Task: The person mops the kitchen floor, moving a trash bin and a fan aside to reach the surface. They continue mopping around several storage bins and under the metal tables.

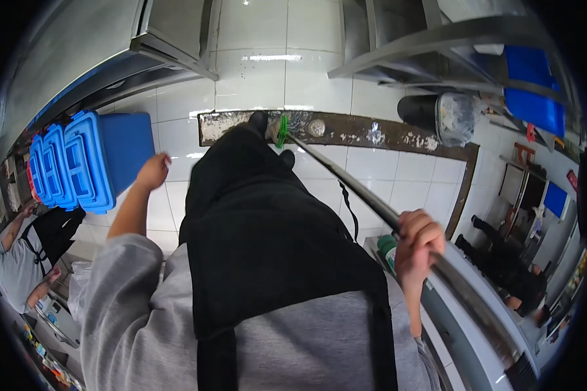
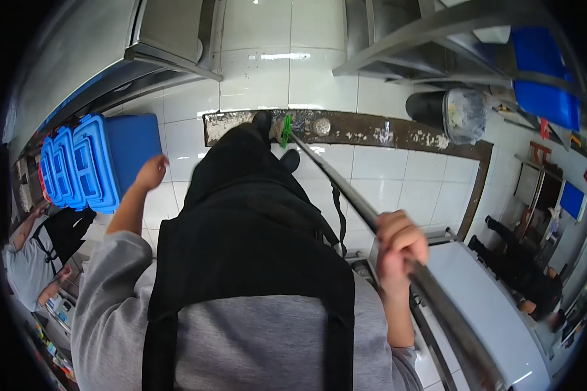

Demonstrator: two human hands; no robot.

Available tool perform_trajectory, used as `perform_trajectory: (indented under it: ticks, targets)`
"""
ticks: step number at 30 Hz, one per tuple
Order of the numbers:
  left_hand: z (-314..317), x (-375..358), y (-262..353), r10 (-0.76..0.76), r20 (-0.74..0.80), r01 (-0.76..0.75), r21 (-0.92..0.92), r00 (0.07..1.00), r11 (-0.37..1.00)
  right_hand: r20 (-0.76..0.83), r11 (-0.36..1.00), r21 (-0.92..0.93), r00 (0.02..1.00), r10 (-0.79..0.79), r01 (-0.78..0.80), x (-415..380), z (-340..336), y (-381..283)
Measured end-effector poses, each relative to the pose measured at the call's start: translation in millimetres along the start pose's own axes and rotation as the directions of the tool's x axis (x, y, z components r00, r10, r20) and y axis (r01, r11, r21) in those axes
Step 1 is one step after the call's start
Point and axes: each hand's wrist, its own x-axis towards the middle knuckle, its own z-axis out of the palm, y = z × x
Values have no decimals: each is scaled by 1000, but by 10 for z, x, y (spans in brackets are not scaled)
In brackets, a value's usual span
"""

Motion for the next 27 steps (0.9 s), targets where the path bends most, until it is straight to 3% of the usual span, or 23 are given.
perform_trajectory:
  ticks: [2,4,6,8,10,14,16,19,22,24,26,27]
  targets:
    - [400,-404,-291,-202,180,191,75,963,979,-194,998,-59,981,25,-37,-67,-103,-13]
    - [481,-706,-276,-314,419,250,201,852,947,-318,998,-55,948,6,-25,-79,-150,8]
    - [490,-758,-220,-306,437,235,210,846,949,-415,999,-45,910,9,-31,-81,-151,38]
    - [431,-561,-129,-272,399,200,214,876,956,-463,998,-57,887,-9,-20,-80,-103,92]
    - [248,-172,112,-156,255,119,155,954,981,-504,997,-73,863,-16,-25,-93,-54,133]
    - [-146,668,767,32,20,-29,-107,999,994,-399,998,-63,916,-43,19,-77,-52,215]
    - [-368,978,1221,70,19,-65,-200,997,978,-343,998,-57,939,-25,6,14,-36,235]
    - [-565,1326,1650,157,110,-131,-212,981,968,-383,999,-42,924,5,-23,225,8,257]
    - [-571,1652,1648,170,201,-137,-167,965,976,-422,998,-40,906,19,-39,357,66,265]
    - [-519,1821,1414,226,167,-204,-136,960,969,-384,999,-14,923,33,-41,389,77,252]
    - [-517,1949,1144,150,188,-160,38,971,986,-401,998,12,915,55,-55,391,69,239]
    - [-559,1980,1042,155,192,-164,36,969,986,-393,998,14,917,62,-62,389,57,235]
